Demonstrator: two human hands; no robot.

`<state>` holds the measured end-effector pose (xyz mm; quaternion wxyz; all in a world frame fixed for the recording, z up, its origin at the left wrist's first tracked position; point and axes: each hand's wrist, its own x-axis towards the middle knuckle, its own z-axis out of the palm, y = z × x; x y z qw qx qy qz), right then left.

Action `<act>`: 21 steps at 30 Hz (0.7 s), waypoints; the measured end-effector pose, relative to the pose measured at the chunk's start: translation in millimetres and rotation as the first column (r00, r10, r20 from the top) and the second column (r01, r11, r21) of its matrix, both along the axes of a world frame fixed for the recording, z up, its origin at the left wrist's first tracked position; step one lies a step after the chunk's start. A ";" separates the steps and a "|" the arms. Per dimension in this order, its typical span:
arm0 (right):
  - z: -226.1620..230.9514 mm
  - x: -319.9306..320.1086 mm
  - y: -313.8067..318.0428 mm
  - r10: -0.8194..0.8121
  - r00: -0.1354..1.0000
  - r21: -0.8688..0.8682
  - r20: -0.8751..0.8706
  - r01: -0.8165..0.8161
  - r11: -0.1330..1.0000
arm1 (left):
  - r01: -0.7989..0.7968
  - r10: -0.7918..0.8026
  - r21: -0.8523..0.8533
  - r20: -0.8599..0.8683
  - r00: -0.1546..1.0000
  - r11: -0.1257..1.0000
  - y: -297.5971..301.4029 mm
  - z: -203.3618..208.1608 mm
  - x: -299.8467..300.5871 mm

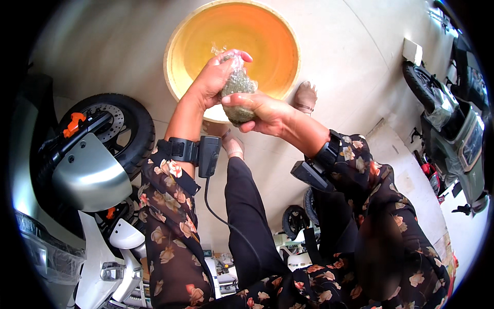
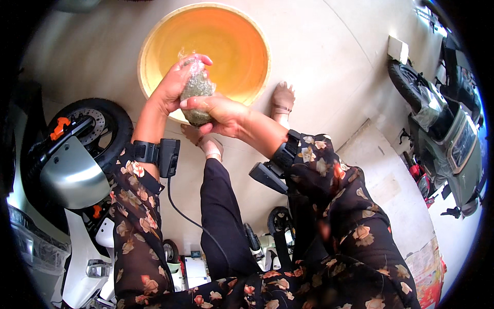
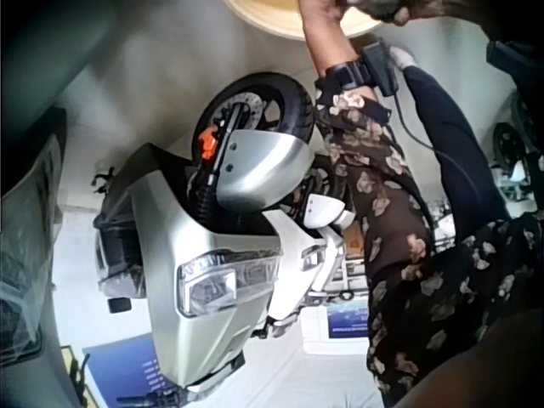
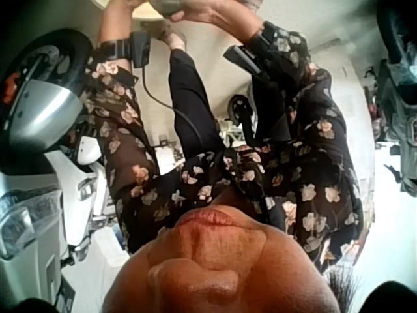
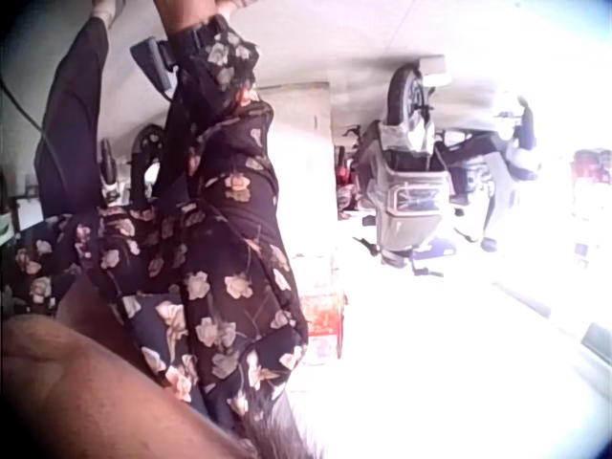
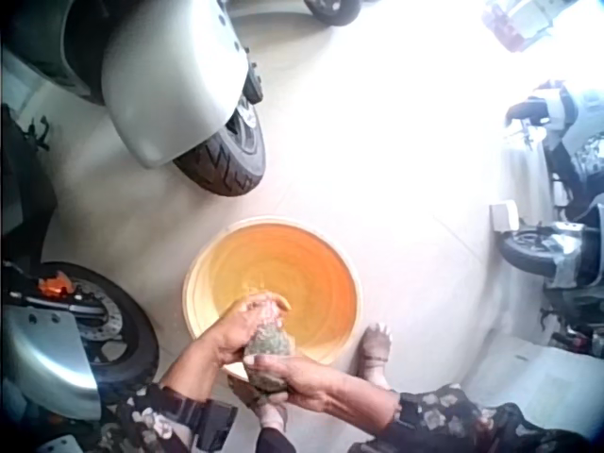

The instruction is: The person cleans scooters by wringing out a cloth in a bucket of water and wiping the handlebars and front panels of several electric scooters.

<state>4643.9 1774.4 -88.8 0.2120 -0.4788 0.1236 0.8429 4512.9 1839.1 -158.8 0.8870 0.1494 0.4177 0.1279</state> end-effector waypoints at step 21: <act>-58.9 28.3 -15.1 0.332 0.811 0.213 0.481 -0.476 0.853 | 0.328 0.430 0.799 -0.561 0.707 0.504 -33.7 -14.0 28.9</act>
